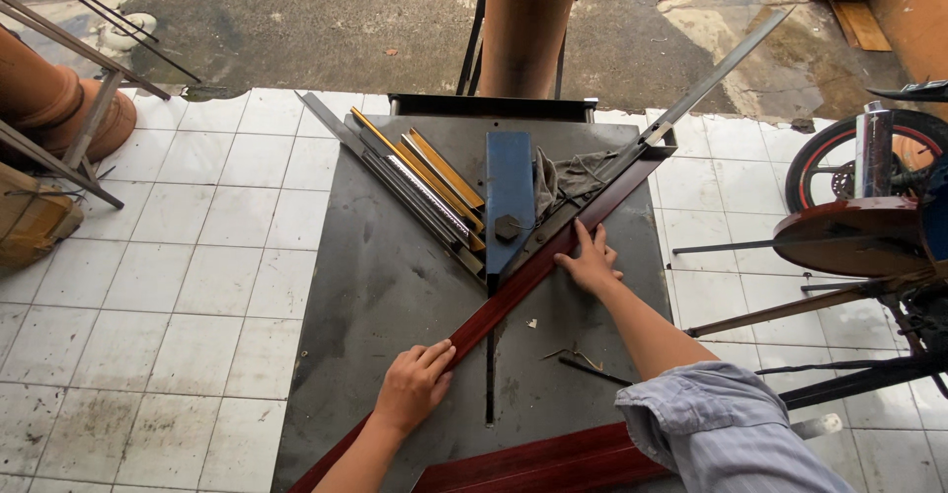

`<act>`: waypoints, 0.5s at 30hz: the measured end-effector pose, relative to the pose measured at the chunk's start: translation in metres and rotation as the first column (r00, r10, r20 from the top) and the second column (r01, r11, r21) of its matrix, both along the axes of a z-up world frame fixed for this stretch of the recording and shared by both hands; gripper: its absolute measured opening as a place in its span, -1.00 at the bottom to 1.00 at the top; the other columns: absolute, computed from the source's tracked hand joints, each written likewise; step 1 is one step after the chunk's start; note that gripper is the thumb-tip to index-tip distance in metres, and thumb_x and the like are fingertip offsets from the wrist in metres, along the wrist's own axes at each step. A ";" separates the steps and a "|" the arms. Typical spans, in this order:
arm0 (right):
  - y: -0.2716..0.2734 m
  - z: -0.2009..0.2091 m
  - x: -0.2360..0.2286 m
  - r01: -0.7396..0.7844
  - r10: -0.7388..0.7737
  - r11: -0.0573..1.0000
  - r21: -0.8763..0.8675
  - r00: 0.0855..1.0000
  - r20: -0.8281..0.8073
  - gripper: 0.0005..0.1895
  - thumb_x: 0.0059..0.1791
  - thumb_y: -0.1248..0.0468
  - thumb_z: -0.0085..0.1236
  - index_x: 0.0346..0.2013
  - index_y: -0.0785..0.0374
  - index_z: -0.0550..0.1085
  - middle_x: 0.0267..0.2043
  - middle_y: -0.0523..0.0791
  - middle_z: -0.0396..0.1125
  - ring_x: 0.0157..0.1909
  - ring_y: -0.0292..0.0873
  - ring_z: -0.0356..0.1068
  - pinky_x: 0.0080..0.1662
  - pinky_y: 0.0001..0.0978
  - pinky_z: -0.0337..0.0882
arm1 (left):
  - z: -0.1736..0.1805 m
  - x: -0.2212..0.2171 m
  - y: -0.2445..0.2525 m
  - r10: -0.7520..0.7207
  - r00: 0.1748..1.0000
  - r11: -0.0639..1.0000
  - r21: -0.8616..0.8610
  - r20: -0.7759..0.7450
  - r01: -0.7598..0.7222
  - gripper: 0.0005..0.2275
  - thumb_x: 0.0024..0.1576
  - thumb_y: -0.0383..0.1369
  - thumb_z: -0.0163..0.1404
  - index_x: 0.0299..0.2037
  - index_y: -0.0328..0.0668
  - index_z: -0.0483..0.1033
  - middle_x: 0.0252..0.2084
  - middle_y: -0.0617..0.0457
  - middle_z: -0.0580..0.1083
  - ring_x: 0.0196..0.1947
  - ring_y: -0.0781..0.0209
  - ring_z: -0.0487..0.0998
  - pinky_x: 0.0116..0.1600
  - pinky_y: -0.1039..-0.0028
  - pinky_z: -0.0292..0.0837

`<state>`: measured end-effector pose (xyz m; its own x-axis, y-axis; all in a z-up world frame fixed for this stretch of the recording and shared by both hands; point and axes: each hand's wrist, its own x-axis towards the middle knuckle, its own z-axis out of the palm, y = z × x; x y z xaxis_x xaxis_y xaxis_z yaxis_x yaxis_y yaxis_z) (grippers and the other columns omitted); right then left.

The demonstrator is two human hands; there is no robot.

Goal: The person measures pieces of red wood frame molding and a thin inner mat strip against a ruler on a workshop table.

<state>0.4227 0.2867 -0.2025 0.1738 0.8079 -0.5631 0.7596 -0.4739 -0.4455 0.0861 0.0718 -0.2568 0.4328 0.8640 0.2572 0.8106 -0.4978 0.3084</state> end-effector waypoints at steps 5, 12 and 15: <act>-0.003 -0.012 0.000 0.002 -0.008 0.996 0.092 0.997 0.075 -0.08 -0.02 -0.13 0.17 0.54 -0.39 -0.09 0.69 -0.27 -0.50 0.54 0.11 -0.24 0.24 0.20 0.03 | 0.001 0.002 -0.008 0.074 0.990 0.997 -0.013 0.120 -0.073 -0.61 0.10 -0.37 0.19 0.16 -0.15 0.53 0.20 0.12 0.53 -0.23 0.10 0.40 -0.17 0.29 0.51; -0.027 -0.023 -0.005 -0.077 -0.028 0.914 0.398 0.968 0.250 -0.48 0.00 -0.19 0.18 0.19 -0.16 0.44 0.34 -0.23 0.25 0.35 0.05 0.10 0.05 0.17 0.25 | -0.001 0.003 -0.005 0.175 0.981 0.983 0.041 0.077 -0.179 -0.69 0.05 -0.22 0.23 0.01 0.04 0.61 0.15 0.38 0.56 -0.31 0.10 0.33 -0.28 0.24 0.38; -0.038 -0.039 -0.008 -0.223 0.064 0.920 0.322 0.896 0.439 -0.33 0.03 -0.34 -0.13 0.41 -0.32 0.25 0.55 -0.28 0.05 0.52 -0.06 -0.04 0.15 0.14 0.15 | 0.001 0.001 -0.004 0.172 0.978 0.983 0.038 0.116 -0.178 -0.73 0.07 -0.20 0.24 -0.03 0.11 0.61 0.15 0.46 0.55 -0.40 0.14 0.24 -0.37 0.33 0.34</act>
<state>0.4152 0.2488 -0.2414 0.1914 0.9720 -0.1362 0.9573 -0.2155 -0.1925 0.0867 0.0674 -0.2562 0.2419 0.9093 0.3385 0.8481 -0.3677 0.3815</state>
